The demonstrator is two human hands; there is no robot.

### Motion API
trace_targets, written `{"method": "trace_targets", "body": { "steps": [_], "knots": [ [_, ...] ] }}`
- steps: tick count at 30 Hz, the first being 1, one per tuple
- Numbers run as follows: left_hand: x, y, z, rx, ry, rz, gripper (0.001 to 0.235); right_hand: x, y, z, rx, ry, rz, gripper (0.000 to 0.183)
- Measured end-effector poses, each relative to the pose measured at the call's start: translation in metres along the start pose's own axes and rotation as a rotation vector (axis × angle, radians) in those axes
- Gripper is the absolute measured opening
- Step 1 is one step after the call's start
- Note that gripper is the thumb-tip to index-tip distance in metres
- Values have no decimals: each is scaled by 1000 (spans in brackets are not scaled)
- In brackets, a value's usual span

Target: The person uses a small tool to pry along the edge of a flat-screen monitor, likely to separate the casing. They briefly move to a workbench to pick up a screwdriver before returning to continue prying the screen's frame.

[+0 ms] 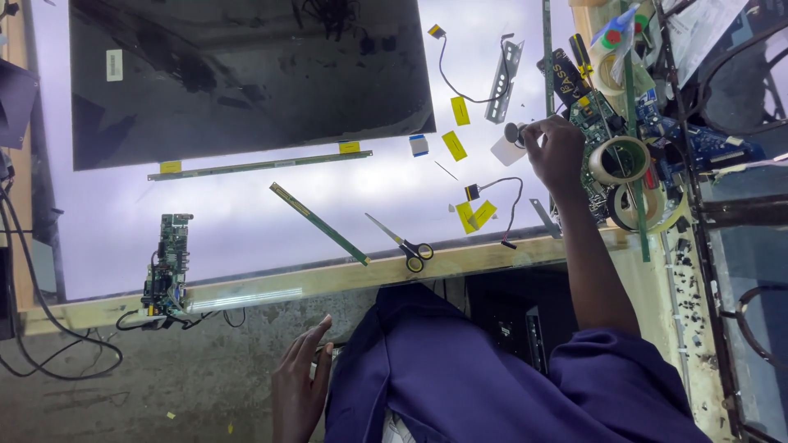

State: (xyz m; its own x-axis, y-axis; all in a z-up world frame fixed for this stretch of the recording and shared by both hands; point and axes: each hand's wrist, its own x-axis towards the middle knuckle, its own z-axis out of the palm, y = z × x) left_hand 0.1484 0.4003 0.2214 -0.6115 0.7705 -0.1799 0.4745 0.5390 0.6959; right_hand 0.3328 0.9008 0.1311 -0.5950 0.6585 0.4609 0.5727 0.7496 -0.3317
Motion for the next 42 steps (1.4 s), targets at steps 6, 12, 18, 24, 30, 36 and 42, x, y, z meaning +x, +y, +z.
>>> {"method": "trace_targets", "body": {
  "steps": [6, 12, 18, 24, 30, 36, 42],
  "knots": [
    [-9, -11, 6, 3, 17, -47, 39, -4, 12, -9, 42, -90, -118, 17],
    [-8, -8, 3, -18, 18, -43, 38, 4, 12, -21, 126, -181, -163, 11],
    [-8, -11, 4, -1, 64, 36, 36, 3, 20, -11, 92, -100, -255, 6],
    [-12, -16, 4, 7, 58, 0, 36, 4, 31, -4, 146, -84, -252, 5],
    [-12, -13, 3, 2, 58, 20, 38, 0, 37, 5, 84, -57, -232, 10],
    [-15, -14, 3, -3, 74, 37, 38, -3, 33, -3, 83, -111, -242, 8],
    [-19, -17, 3, -6, 54, 7, 39, 8, 27, -21, 163, -231, -247, 9]
  ]
}}
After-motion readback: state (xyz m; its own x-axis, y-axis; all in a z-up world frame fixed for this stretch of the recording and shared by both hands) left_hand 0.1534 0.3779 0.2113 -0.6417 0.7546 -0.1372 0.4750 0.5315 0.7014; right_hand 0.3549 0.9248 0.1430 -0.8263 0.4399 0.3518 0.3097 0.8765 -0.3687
